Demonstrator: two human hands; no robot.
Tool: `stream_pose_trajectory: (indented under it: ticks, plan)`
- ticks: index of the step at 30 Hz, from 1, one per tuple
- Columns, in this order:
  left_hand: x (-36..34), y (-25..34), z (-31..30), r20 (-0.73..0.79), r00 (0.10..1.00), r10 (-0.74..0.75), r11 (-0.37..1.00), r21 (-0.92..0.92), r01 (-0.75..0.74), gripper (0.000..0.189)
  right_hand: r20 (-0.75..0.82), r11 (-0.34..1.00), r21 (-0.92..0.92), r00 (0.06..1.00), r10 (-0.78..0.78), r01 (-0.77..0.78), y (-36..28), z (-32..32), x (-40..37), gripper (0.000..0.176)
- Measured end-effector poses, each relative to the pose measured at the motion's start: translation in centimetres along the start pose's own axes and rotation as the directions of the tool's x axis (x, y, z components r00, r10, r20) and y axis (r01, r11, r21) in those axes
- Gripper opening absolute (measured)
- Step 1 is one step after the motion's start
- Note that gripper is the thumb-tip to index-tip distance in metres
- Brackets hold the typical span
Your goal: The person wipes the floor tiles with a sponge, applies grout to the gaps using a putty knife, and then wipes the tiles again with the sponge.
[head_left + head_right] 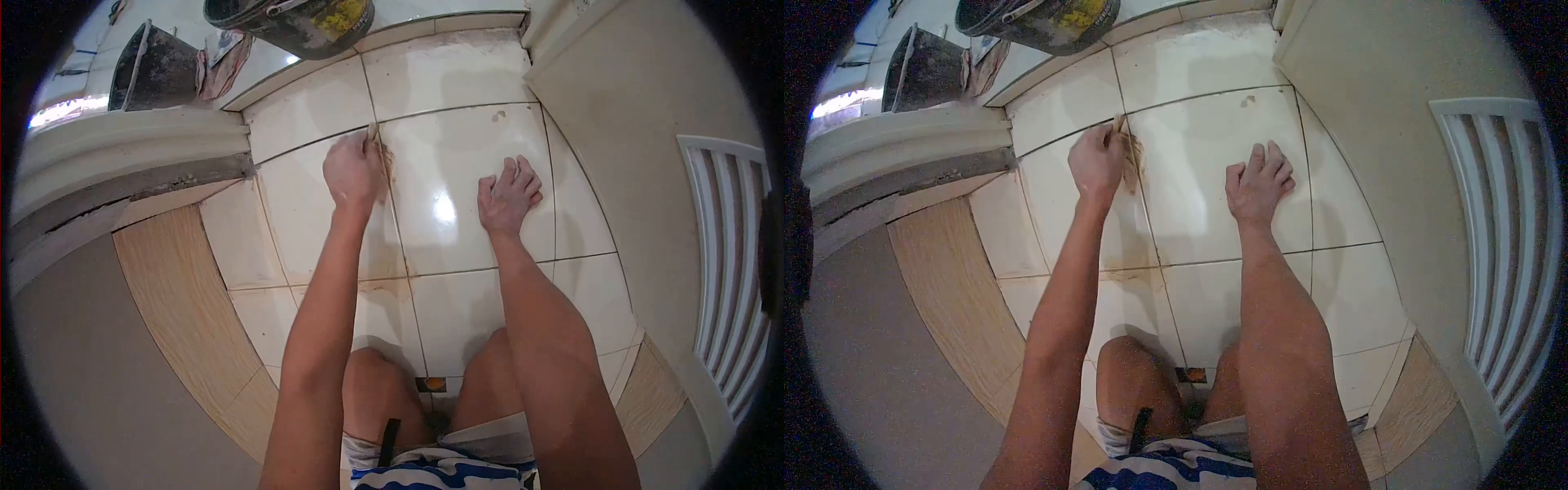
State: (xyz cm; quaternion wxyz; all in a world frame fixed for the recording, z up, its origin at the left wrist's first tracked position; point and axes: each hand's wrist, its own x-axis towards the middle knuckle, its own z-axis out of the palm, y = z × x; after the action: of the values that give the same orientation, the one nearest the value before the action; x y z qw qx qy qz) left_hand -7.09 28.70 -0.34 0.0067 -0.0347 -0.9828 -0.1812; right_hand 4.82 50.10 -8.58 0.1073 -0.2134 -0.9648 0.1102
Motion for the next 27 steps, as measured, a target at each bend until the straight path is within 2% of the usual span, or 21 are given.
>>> stream_pose_trajectory:
  ticks: [1, 3, 7, 9, 10, 12, 14, 16, 17, 21, 23, 24, 26, 27]
  plan:
    - [-0.2, 0.2, 0.3, 0.005, 1.000, -0.001, 1.000, -0.001, 0.001, 0.017, 0.001, 1.000, 0.006, 1.000, -0.004, 0.004, -0.1, -0.1, 0.2, 0.043]
    - [-0.8, 0.3, 2.0, 0.001, 0.989, 0.146, 0.978, 0.152, -0.144, 0.016, -0.004, 1.000, -0.001, 1.000, -0.005, 0.005, 0.0, 0.0, 0.0, 0.043]
    - [-5.3, -0.3, 1.8, -0.022, 0.969, 0.248, 0.964, 0.101, -0.245, 0.015, -0.023, 1.000, 0.020, 1.000, -0.016, 0.016, 0.0, -0.2, 0.1, 0.044]
    - [-5.4, -1.2, 0.2, 0.202, 0.937, 0.286, 0.937, 0.144, -0.317, 0.017, -0.023, 1.000, 0.022, 1.000, -0.017, 0.017, -0.2, -0.3, 0.2, 0.043]
    - [-4.2, -2.1, -0.4, 0.199, 0.936, 0.292, 0.935, 0.146, -0.323, 0.017, -0.014, 1.000, 0.015, 1.000, -0.011, 0.011, -0.1, -0.3, 0.1, 0.043]
    - [-0.8, -4.1, -1.2, 0.175, 0.818, 0.548, 0.835, -0.067, -0.546, 0.020, -0.010, 1.000, 0.011, 1.000, -0.001, 0.001, -0.1, -0.4, 0.1, 0.042]
    - [1.8, -3.5, -1.5, 0.165, 0.787, 0.594, 0.804, -0.144, -0.577, 0.022, -0.003, 1.000, 0.005, 1.000, 0.009, -0.009, -0.1, -0.3, 0.1, 0.042]
    - [3.2, -2.8, -1.3, 0.131, 0.627, 0.768, 0.640, -0.195, -0.743, 0.015, -0.016, 0.999, 0.045, 1.000, 0.001, 0.000, 0.0, -0.2, 0.0, 0.042]
    - [3.3, -3.4, -0.7, 0.211, 0.594, 0.776, 0.629, -0.199, -0.751, 0.016, -0.019, 0.999, 0.040, 1.000, 0.007, -0.006, 0.0, -0.2, 0.2, 0.042]
    - [2.0, -6.4, -0.8, 0.171, 0.608, 0.775, 0.630, -0.272, -0.727, 0.016, -0.028, 0.999, 0.047, 1.000, 0.002, -0.001, 0.1, -0.3, -0.1, 0.043]
    - [1.9, -7.5, -2.0, 0.310, 0.587, 0.747, 0.662, -0.274, -0.698, 0.017, -0.048, 0.998, 0.056, 0.999, -0.010, 0.013, -0.1, -0.4, -0.1, 0.043]
    - [2.4, -7.3, -2.3, 0.307, 0.587, 0.749, 0.660, -0.271, -0.701, 0.017, -0.031, 0.999, 0.039, 1.000, -0.004, 0.006, -0.2, -0.5, -0.1, 0.043]
    - [3.4, -6.5, -2.5, 0.422, 0.554, 0.718, 0.684, -0.277, -0.675, 0.017, -0.014, 1.000, 0.019, 1.000, 0.010, -0.010, -0.3, -0.4, 0.1, 0.043]
    - [4.0, -5.7, -2.2, 0.429, 0.549, 0.717, 0.684, -0.283, -0.672, 0.017, -0.003, 1.000, 0.024, 1.000, 0.014, -0.014, -0.3, -0.4, 0.0, 0.043]
